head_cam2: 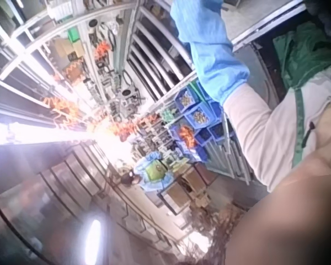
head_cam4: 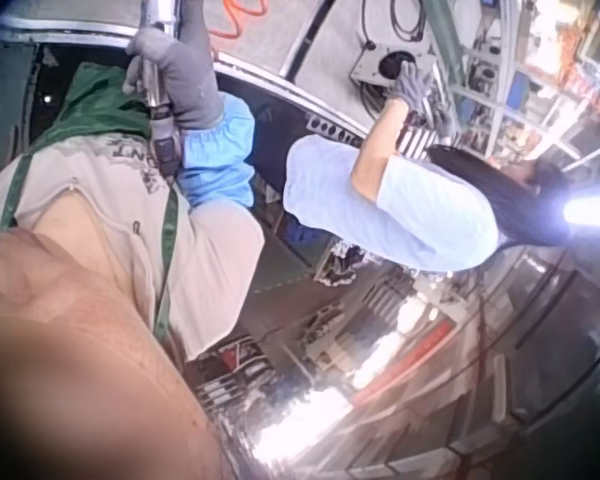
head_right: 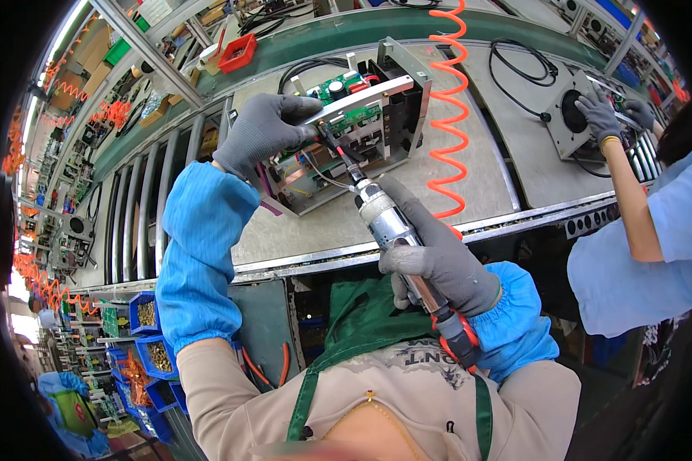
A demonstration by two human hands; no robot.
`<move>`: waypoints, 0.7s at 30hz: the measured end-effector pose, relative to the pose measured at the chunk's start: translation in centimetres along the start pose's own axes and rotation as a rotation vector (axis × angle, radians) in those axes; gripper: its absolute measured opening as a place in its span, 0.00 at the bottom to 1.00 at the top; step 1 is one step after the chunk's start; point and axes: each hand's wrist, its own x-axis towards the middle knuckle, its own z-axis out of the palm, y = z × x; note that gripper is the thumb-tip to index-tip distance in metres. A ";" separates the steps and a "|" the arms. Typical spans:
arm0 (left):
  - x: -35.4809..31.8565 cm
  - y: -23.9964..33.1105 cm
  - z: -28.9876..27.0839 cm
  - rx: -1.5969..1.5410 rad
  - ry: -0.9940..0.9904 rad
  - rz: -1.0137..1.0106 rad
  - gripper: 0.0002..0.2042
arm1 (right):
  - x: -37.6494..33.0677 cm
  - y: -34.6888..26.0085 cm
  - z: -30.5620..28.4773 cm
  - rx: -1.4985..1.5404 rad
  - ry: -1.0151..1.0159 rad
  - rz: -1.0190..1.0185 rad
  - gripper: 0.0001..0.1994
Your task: The worker is assembling an electronic inverter unit using a power screwdriver and various internal components.
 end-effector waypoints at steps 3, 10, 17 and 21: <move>0.0 0.0 0.0 -0.014 -0.010 0.001 0.20 | 0.0 0.0 0.3 -0.035 0.015 0.005 0.46; -0.1 -0.1 -0.1 0.031 0.007 0.025 0.21 | 0.2 0.2 0.1 -0.070 0.006 0.018 0.46; -0.2 0.4 -0.7 0.109 -0.094 0.099 0.37 | 0.3 0.5 0.2 -0.068 0.001 -0.026 0.46; -0.2 0.6 -0.9 0.116 -0.116 0.102 0.40 | 0.5 0.3 0.3 -0.082 0.008 -0.020 0.46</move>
